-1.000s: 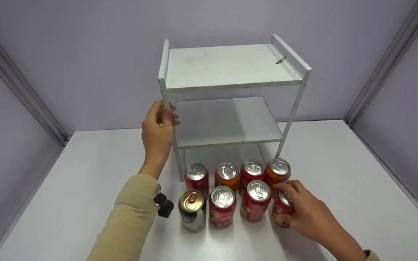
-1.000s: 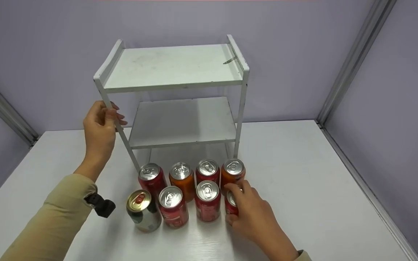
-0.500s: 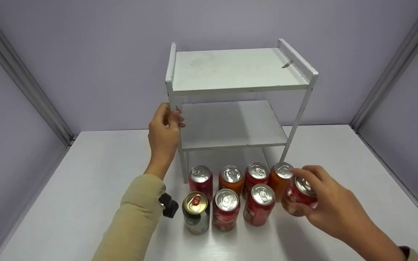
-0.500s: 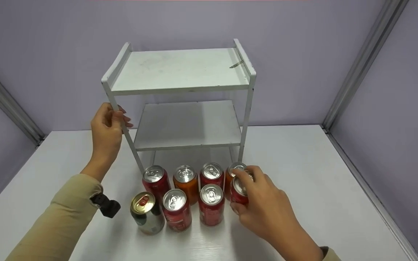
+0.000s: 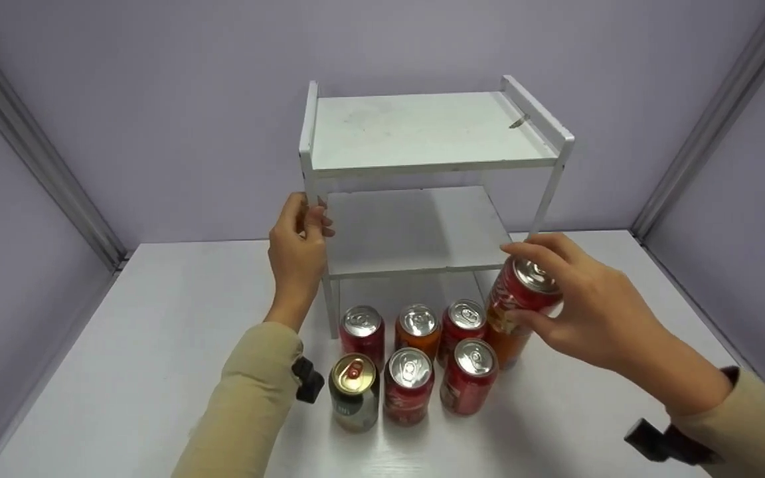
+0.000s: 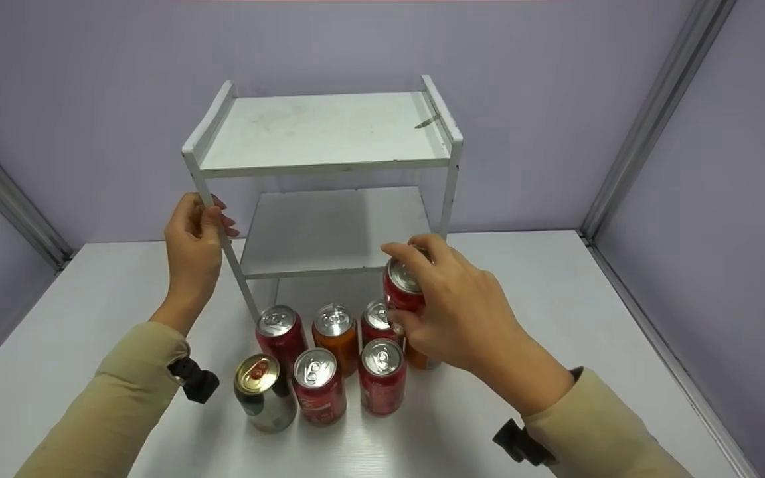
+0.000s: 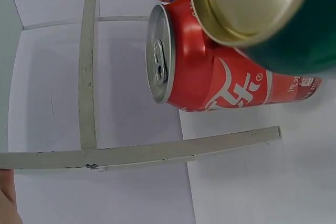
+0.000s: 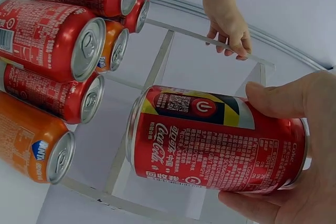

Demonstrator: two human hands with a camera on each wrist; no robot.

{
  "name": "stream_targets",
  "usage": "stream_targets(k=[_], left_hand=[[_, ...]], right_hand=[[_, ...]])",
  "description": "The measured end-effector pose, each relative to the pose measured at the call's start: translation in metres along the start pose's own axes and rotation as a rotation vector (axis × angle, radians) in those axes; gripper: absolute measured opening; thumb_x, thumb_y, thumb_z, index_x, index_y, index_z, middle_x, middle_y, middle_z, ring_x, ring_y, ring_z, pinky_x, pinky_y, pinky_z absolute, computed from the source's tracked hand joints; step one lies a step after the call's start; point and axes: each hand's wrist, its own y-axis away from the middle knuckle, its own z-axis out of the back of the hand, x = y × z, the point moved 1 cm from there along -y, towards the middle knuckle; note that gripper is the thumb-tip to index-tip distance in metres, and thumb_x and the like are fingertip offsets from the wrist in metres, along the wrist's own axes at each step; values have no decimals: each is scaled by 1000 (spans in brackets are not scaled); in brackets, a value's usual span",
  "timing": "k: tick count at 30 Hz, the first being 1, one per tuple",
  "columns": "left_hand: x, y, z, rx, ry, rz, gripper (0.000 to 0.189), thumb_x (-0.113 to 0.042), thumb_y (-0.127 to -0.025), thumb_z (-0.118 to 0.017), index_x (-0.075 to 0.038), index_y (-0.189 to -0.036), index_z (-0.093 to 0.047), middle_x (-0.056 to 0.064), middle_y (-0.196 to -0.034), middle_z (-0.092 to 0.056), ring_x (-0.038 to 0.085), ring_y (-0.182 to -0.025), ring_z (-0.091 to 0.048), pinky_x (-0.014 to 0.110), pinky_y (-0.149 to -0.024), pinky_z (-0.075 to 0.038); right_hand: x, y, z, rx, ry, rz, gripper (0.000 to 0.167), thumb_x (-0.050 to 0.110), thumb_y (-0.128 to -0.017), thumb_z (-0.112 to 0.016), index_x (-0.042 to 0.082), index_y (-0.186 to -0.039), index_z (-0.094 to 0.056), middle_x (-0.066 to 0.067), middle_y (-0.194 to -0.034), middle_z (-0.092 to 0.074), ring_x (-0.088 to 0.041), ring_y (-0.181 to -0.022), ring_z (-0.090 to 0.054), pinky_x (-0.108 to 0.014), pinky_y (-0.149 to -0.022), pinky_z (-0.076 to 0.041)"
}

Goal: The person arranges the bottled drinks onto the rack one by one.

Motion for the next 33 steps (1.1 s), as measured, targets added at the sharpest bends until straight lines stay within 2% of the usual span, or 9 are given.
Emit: stream_targets(k=[6,11,17,23,27,30,33], left_hand=[[3,0,-1,4,2,6,23,-26,-104,-50,-6,-103,-59,5,-87,-66,16,-79,-67,35,-74,-54],[4,1,-7,15,3,35,24,-28,-104,-47,-7,-106,-58,6,-90,-67,17,-82,-68,36,-74,-54],[6,-3,-16,40,33,21,22,-25,-105,-46,-6,-108,-57,14,-94,-67,24,-87,-68,36,-76,-54],[9,-4,-19,48,48,24,20,-23,-106,-46,-6,-107,-56,14,-95,-66,25,-88,-67,34,-78,-54],[10,-4,-16,42,29,49,21,-26,-106,-46,-8,-107,-57,9,-93,-66,20,-87,-67,35,-77,-54],[10,-5,-12,30,12,65,21,-26,-106,-46,-7,-107,-56,6,-92,-65,20,-86,-67,36,-76,-54],[8,-6,-8,28,8,75,21,-24,-106,-45,-6,-107,-55,7,-92,-65,21,-87,-67,36,-76,-53]], right_hand=[[11,-24,7,61,-55,1,71,17,-73,-89,18,-136,-57,0,-126,-57,-13,-81,-66,-31,-64,-55],[18,-43,16,66,-96,40,69,18,-74,-89,18,-135,-57,2,-123,-58,-11,-83,-65,-30,-64,-54],[25,-69,26,95,-140,63,65,20,-78,-86,19,-135,-55,0,-120,-57,-17,-94,-65,-36,-70,-56],[33,-99,29,96,-184,75,63,24,-81,-84,19,-136,-54,1,-120,-56,-17,-106,-61,-37,-80,-56],[40,-119,26,94,-190,74,62,28,-82,-83,21,-137,-54,2,-123,-56,-14,-109,-59,-33,-82,-55],[47,-134,24,90,-235,62,62,29,-83,-82,22,-137,-54,4,-124,-55,-11,-110,-58,-28,-82,-55],[53,-147,22,76,-278,46,61,30,-83,-82,22,-137,-54,5,-126,-55,-8,-111,-57,-25,-83,-54]])
